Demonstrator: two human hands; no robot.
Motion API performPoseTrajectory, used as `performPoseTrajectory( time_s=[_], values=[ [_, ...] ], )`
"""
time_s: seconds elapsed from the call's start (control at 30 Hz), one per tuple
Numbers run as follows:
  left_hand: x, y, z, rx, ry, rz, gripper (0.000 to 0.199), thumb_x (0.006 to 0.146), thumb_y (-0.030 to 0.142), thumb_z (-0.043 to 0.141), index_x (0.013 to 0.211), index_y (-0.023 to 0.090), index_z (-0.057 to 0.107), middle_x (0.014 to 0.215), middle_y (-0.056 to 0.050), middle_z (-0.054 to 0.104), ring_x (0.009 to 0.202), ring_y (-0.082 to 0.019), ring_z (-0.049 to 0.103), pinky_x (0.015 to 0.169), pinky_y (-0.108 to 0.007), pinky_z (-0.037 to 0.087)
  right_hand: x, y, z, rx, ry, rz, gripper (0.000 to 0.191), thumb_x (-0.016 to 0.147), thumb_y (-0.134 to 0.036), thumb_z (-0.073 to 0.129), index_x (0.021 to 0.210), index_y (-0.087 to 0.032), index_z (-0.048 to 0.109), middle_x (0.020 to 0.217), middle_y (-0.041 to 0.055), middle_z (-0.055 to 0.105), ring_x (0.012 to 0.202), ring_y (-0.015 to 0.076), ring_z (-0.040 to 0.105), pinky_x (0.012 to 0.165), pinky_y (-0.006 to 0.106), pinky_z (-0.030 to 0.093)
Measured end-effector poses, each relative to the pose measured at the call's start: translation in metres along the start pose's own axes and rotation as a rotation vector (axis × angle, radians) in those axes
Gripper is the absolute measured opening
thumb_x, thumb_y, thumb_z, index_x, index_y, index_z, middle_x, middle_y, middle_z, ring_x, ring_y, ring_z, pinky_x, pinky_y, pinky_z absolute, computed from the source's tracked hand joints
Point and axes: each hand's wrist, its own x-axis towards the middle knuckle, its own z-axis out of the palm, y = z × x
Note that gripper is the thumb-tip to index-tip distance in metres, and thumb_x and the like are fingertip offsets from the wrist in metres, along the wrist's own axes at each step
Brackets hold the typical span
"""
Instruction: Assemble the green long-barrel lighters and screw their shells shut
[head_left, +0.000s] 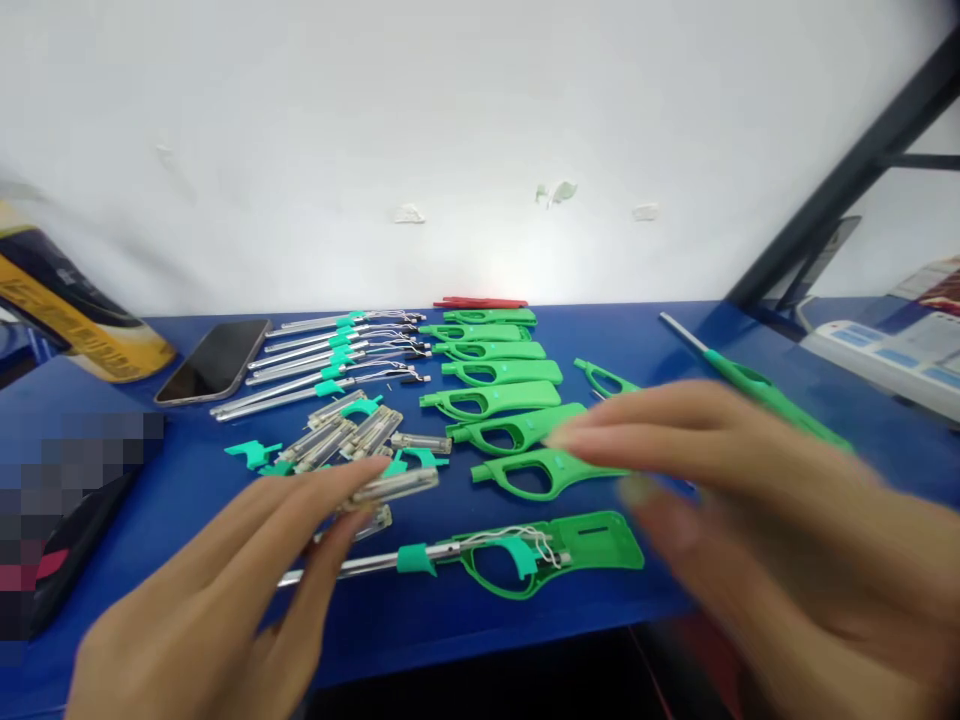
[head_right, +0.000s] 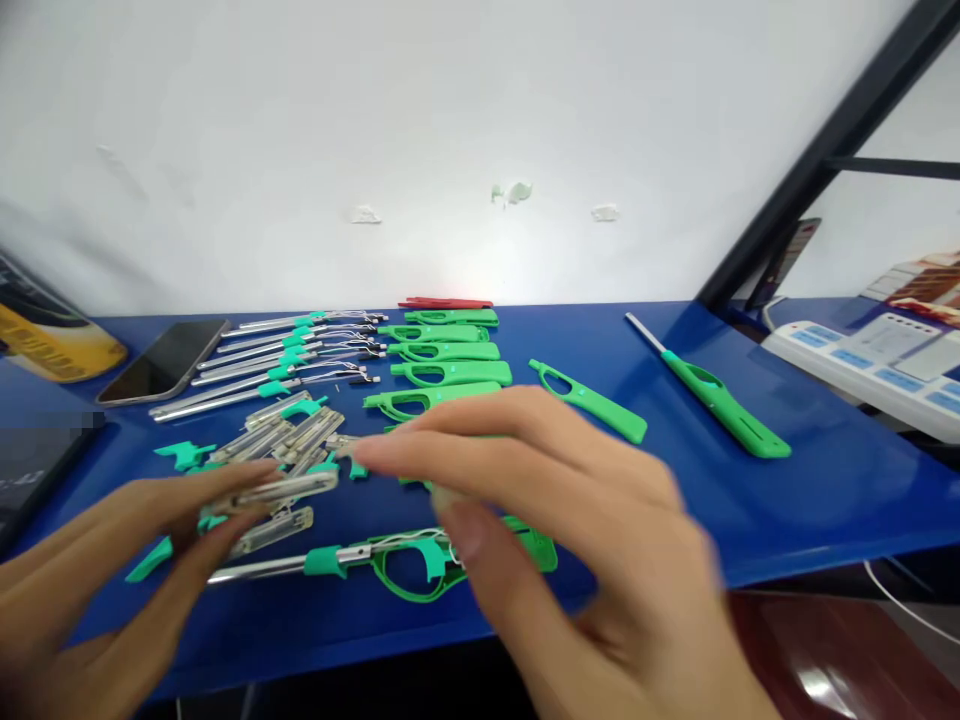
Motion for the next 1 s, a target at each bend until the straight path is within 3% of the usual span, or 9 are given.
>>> performPoseTrajectory(
  time_s=[0.1, 0.13, 0.23, 0.3, 0.43, 0.57, 0.73, 1.0],
  values=[
    [0.001, 0.013, 0.006, -0.026, 0.103, 0.131, 0.024, 0.113, 0.049, 0.057, 0.135, 0.043, 0.066, 0.110, 0.014, 0.082, 0.096, -0.015, 0.082, 0.085, -0.024, 0.065, 0.005, 0.006, 0.030, 0.059, -0.175, -0.059, 0.040, 0.114, -0.048, 0.059, 0.152, -0.040, 0.061, 0.149, -0.0027, 0.072, 0.133, 0.0191, 0.073, 0.107, 0.033, 0.066],
    [0.001, 0.017, 0.008, -0.043, 0.109, 0.174, 0.023, 0.113, 0.046, 0.058, 0.134, 0.042, 0.066, 0.108, 0.014, 0.083, 0.094, -0.013, 0.082, 0.086, -0.022, 0.064, 0.004, 0.008, 0.041, 0.064, -0.228, -0.106, 0.038, 0.115, -0.046, 0.057, 0.151, -0.036, 0.063, 0.148, -0.0010, 0.073, 0.132, 0.0187, 0.074, 0.107, 0.034, 0.065],
    [0.001, 0.019, 0.011, -0.092, 0.082, 0.196, 0.025, 0.114, 0.044, 0.057, 0.138, 0.041, 0.063, 0.110, 0.013, 0.083, 0.094, -0.013, 0.082, 0.092, -0.023, 0.064, 0.001, 0.014, 0.059, 0.139, -0.244, -0.194, 0.027, 0.117, -0.033, 0.054, 0.133, -0.026, 0.074, 0.111, 0.0002, 0.083, 0.093, 0.0138, 0.079, 0.090, 0.027, 0.064],
    [0.004, 0.013, 0.009, -0.093, 0.064, 0.148, 0.026, 0.114, 0.048, 0.056, 0.138, 0.041, 0.064, 0.114, 0.011, 0.083, 0.096, -0.014, 0.081, 0.092, -0.024, 0.063, 0.001, 0.018, 0.059, 0.152, -0.202, -0.196, 0.025, 0.116, -0.028, 0.055, 0.129, -0.023, 0.075, 0.096, -0.0015, 0.082, 0.079, 0.0122, 0.076, 0.081, 0.025, 0.062],
    [0.015, -0.007, 0.000, 0.016, 0.078, 0.199, 0.025, 0.116, 0.045, 0.049, 0.113, 0.037, 0.073, 0.103, 0.010, 0.081, 0.091, -0.015, 0.078, 0.091, -0.026, 0.059, 0.001, 0.026, 0.048, 0.101, -0.076, -0.140, 0.019, 0.111, -0.027, 0.067, 0.125, -0.023, 0.078, 0.097, -0.0029, 0.084, 0.079, 0.0115, 0.077, 0.078, 0.024, 0.060],
    [0.021, -0.023, -0.003, 0.145, 0.009, 0.230, 0.048, 0.116, 0.043, 0.040, 0.086, 0.032, 0.077, 0.087, 0.004, 0.081, 0.074, -0.019, 0.076, 0.060, -0.030, 0.056, -0.002, 0.035, 0.046, 0.071, 0.009, -0.105, 0.017, 0.107, -0.021, 0.071, 0.121, -0.021, 0.080, 0.095, -0.0010, 0.084, 0.075, 0.0126, 0.075, 0.071, 0.026, 0.060],
    [0.019, -0.029, 0.005, 0.111, -0.170, 0.106, 0.046, 0.110, 0.040, 0.042, 0.091, 0.035, 0.084, 0.093, 0.000, 0.082, 0.081, -0.022, 0.080, 0.053, -0.028, 0.054, -0.006, 0.036, 0.052, 0.067, 0.024, -0.134, 0.017, 0.107, -0.020, 0.070, 0.121, -0.020, 0.080, 0.095, 0.0013, 0.084, 0.073, 0.0146, 0.075, 0.069, 0.029, 0.062],
    [0.025, -0.033, 0.008, 0.055, -0.279, 0.043, 0.044, 0.108, 0.044, 0.044, 0.092, 0.036, 0.084, 0.095, -0.002, 0.081, 0.078, -0.023, 0.080, 0.053, -0.030, 0.057, -0.007, 0.036, 0.055, 0.050, 0.018, -0.151, 0.017, 0.108, -0.018, 0.069, 0.122, -0.019, 0.078, 0.099, 0.0023, 0.085, 0.077, 0.0145, 0.077, 0.073, 0.030, 0.063]
  ],
)
